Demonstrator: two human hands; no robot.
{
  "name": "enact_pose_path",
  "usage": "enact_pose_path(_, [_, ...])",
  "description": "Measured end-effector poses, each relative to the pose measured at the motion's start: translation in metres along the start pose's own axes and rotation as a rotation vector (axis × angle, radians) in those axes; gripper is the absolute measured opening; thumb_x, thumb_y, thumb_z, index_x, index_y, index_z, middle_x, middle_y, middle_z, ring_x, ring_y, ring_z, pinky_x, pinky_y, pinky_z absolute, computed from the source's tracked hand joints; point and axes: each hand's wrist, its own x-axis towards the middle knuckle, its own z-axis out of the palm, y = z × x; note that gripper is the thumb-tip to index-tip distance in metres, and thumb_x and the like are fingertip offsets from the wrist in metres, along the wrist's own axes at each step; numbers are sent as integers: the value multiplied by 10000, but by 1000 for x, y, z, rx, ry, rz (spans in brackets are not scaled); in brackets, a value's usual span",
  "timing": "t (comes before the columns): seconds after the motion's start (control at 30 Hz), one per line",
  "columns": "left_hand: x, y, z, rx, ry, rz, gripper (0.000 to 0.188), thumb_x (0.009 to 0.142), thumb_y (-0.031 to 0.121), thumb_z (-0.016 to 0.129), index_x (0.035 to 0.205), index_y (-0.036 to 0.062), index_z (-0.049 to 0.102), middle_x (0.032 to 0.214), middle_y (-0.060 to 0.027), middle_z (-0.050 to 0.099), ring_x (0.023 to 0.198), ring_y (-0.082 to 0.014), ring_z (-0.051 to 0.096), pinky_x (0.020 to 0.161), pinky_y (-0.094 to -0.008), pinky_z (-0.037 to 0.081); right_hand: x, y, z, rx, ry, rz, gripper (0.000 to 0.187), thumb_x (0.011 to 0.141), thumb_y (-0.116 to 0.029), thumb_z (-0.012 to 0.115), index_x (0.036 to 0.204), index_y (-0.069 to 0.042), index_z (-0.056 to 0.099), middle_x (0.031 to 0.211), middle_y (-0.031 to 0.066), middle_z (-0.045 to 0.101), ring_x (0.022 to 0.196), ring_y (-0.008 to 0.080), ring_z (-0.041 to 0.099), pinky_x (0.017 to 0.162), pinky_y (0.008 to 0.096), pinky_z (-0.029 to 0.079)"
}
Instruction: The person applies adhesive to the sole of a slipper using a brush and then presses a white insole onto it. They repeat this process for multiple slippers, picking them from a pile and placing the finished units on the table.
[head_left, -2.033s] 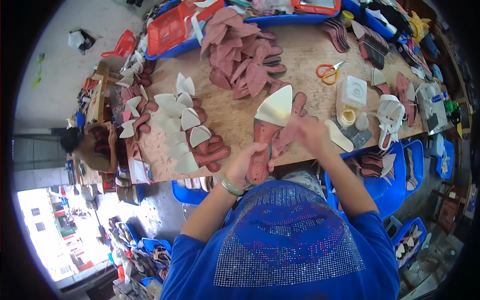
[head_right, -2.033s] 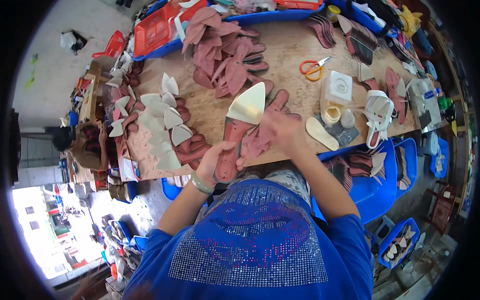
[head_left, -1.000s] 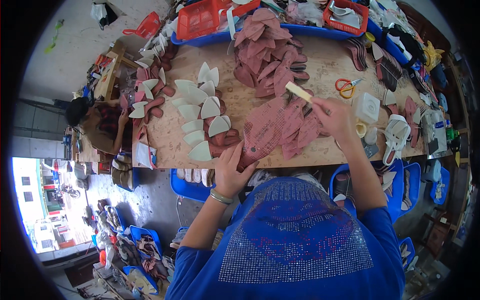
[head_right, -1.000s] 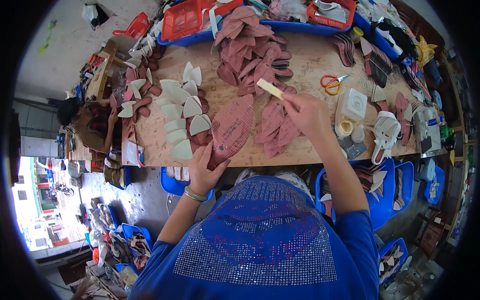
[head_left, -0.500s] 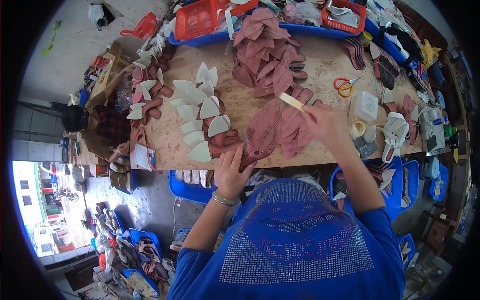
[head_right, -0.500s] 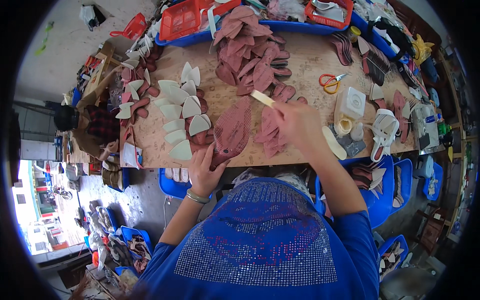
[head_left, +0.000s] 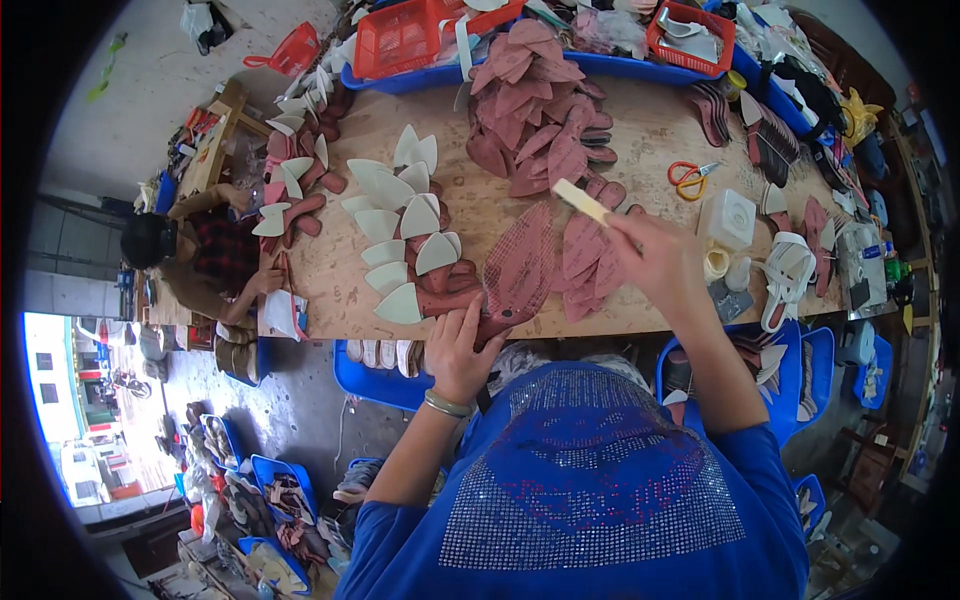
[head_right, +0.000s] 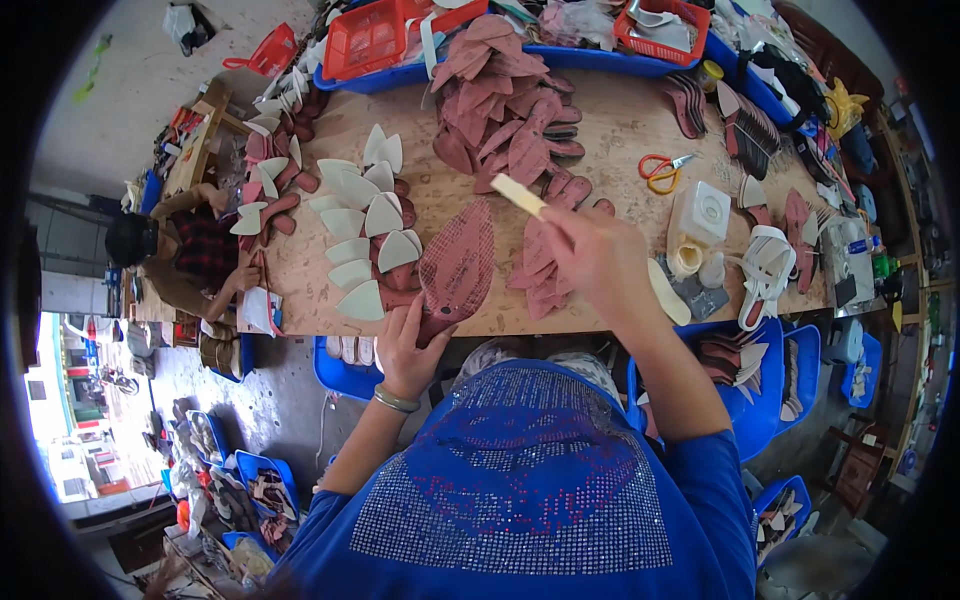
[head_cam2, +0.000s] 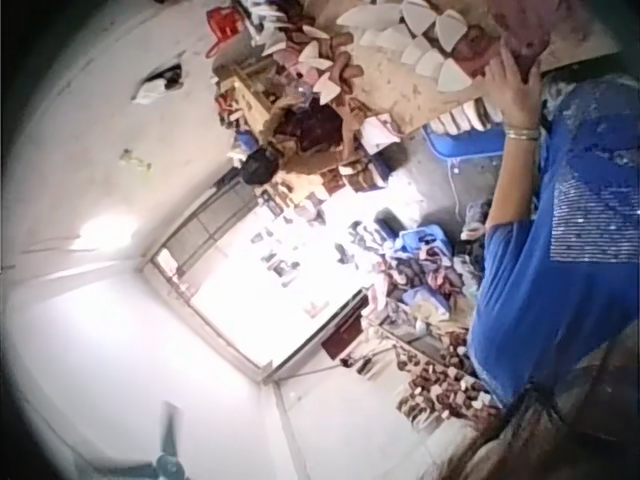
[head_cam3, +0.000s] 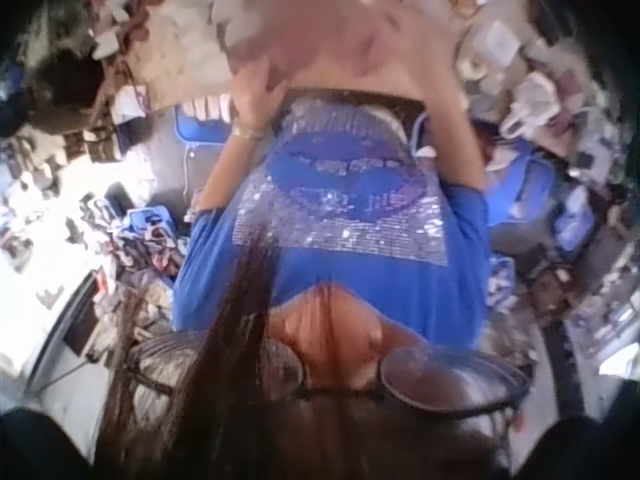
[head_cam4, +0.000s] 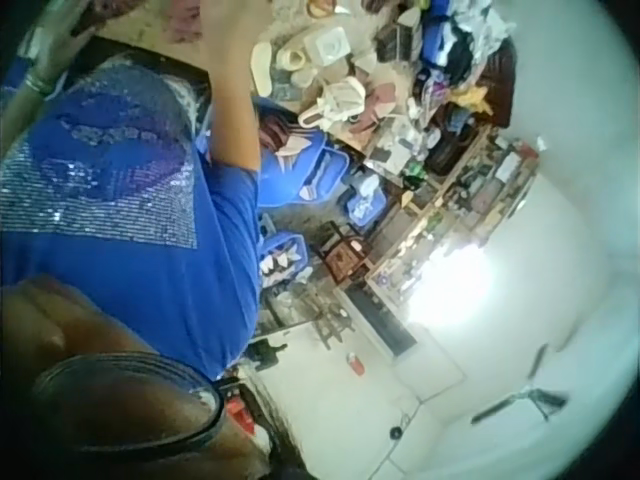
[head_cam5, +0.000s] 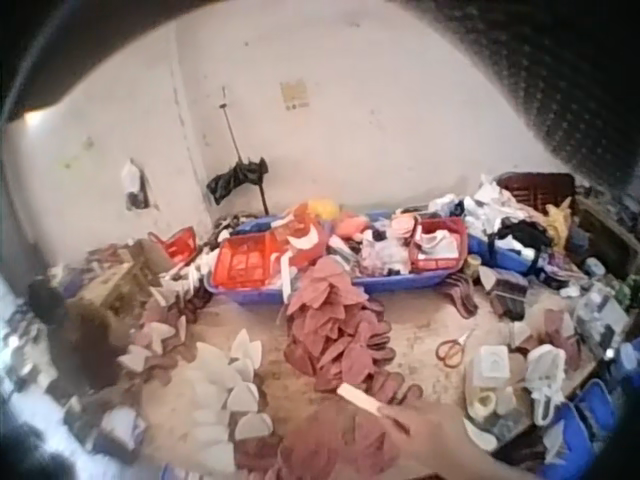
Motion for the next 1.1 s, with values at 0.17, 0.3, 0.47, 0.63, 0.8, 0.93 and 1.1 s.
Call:
enact_pose_path(0.17, [1,6,-2,-26,-3,11,600,631,162,829,1158,-23,609,817,-106,555,740,-286,547,650,-393,449,-3,1,8,-109,-113,-24,135,803,-171,695,931,-137,725,662,95,599,564,272,603,509,385,472])
enact_pose_path(0.3, [-6,0,2,-21,-17,-60,660,639,215,816,1231,27,593,895,-79,589,771,-267,552,677,-382,455,6,4,4,96,-85,58,140,803,-179,703,933,-133,726,673,89,603,578,270,606,528,371,476])
enact_pose_path(0.47, [-13,3,6,-12,-44,-71,668,646,215,814,1239,13,584,906,-89,598,778,-272,557,688,-382,461,-3,11,12,-19,-110,9,128,810,-170,701,927,-123,727,678,88,620,595,272,608,535,363,474])
enact_pose_path(0.63, [-14,2,8,-61,-9,-127,669,657,215,809,1246,-2,574,902,-97,595,784,-281,560,696,-383,467,2,-3,7,192,-108,14,153,810,-148,705,955,-105,730,741,98,666,615,260,624,552,341,482])
enact_pose_path(0.8, [-17,5,6,-93,-20,-200,683,669,237,806,1255,-14,560,900,-107,589,780,-289,562,699,-378,469,-8,7,2,351,-392,123,205,821,-106,697,1022,-81,726,834,127,702,677,204,661,615,288,498])
enact_pose_path(0.93, [-18,5,10,-144,-32,-216,698,687,263,799,1272,-17,542,914,-121,593,803,-299,569,718,-386,476,-17,17,4,545,-277,264,201,842,-69,683,1037,-31,712,876,100,718,773,131,667,713,258,503])
enact_pose_path(1.1, [-21,8,19,-219,-67,-333,807,728,264,783,1384,-10,401,1001,-162,614,898,-326,586,794,-391,477,-34,18,1,474,-412,250,191,850,-76,682,1033,-30,712,868,83,711,784,91,638,689,244,490])
